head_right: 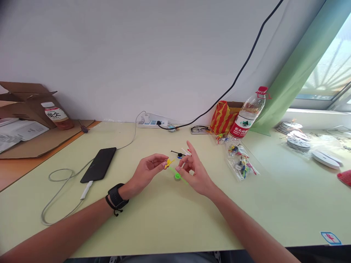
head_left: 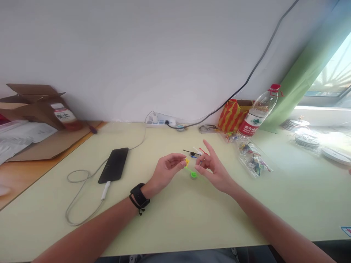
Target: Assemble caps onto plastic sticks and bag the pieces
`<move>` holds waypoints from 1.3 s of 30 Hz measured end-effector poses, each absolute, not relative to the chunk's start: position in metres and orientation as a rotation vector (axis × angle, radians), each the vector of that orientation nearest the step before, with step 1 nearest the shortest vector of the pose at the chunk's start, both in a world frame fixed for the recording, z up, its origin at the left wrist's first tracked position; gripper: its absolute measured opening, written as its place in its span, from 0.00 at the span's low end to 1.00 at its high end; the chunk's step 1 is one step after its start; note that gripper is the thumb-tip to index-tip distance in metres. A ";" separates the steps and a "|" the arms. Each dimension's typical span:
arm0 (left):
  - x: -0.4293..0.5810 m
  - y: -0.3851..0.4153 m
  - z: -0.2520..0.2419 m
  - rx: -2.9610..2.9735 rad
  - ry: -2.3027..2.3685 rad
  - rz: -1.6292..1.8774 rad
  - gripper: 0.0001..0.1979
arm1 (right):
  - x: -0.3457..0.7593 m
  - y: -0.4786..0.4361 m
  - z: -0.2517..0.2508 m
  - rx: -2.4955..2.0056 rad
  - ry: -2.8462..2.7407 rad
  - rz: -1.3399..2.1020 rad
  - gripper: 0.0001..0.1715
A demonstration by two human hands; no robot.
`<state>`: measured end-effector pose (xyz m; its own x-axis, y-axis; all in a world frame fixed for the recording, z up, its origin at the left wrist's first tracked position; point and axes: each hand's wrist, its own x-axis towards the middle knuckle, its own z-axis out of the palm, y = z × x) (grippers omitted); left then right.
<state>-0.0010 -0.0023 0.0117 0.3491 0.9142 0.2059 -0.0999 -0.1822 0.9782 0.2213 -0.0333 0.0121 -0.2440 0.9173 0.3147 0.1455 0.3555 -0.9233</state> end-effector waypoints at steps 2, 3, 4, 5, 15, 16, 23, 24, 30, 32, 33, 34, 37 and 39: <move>-0.001 -0.002 0.011 1.472 0.787 1.095 0.15 | 0.220 -0.034 0.014 -0.965 -1.609 1.055 0.35; -0.001 -0.002 0.010 1.478 0.789 1.096 0.15 | 0.221 -0.034 0.014 -0.964 -1.629 1.094 0.22; -0.001 -0.002 0.010 1.481 0.794 1.100 0.15 | 0.222 -0.034 0.015 -0.951 -1.662 1.145 0.15; -0.001 -0.002 0.011 1.483 0.802 1.104 0.15 | 0.223 -0.033 0.015 -0.929 -1.695 1.202 0.24; -0.002 0.007 0.004 1.494 0.928 1.128 0.17 | 0.236 -0.027 0.024 -0.983 -1.570 1.191 0.38; -0.002 0.008 0.003 1.499 0.937 1.119 0.17 | 0.236 -0.027 0.025 -1.009 -1.588 1.176 0.38; -0.002 0.011 0.001 1.455 0.934 1.166 0.18 | 0.235 -0.029 0.024 -1.054 -1.659 1.132 0.38; -0.003 0.011 0.001 1.443 0.934 1.186 0.18 | 0.235 -0.028 0.023 -1.060 -1.677 1.117 0.36; -0.006 0.015 0.001 1.341 0.952 1.219 0.19 | 0.236 -0.027 0.013 -1.182 -1.934 0.844 0.19; -0.006 0.017 0.000 1.279 0.942 1.209 0.17 | 0.235 -0.027 0.010 -1.197 -2.057 0.737 0.13; -0.007 0.018 -0.001 1.240 0.931 1.202 0.16 | 0.234 -0.028 0.008 -1.197 -2.116 0.686 0.11; -0.007 0.019 -0.001 1.198 0.914 1.195 0.16 | 0.234 -0.028 0.007 -1.196 -2.167 0.639 0.10; -0.006 0.020 -0.002 1.145 0.892 1.168 0.18 | 0.233 -0.027 0.004 -1.194 -2.254 0.560 0.07; -0.006 0.018 -0.003 1.231 0.958 1.128 0.19 | 0.234 -0.025 0.001 -1.209 -2.259 0.552 0.07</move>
<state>-0.0057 0.0184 -0.0027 0.2039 0.9782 0.0381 -0.1212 -0.0134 0.9925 0.2343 -0.0251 0.0014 -0.4700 0.8472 0.2476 0.6377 0.5199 -0.5684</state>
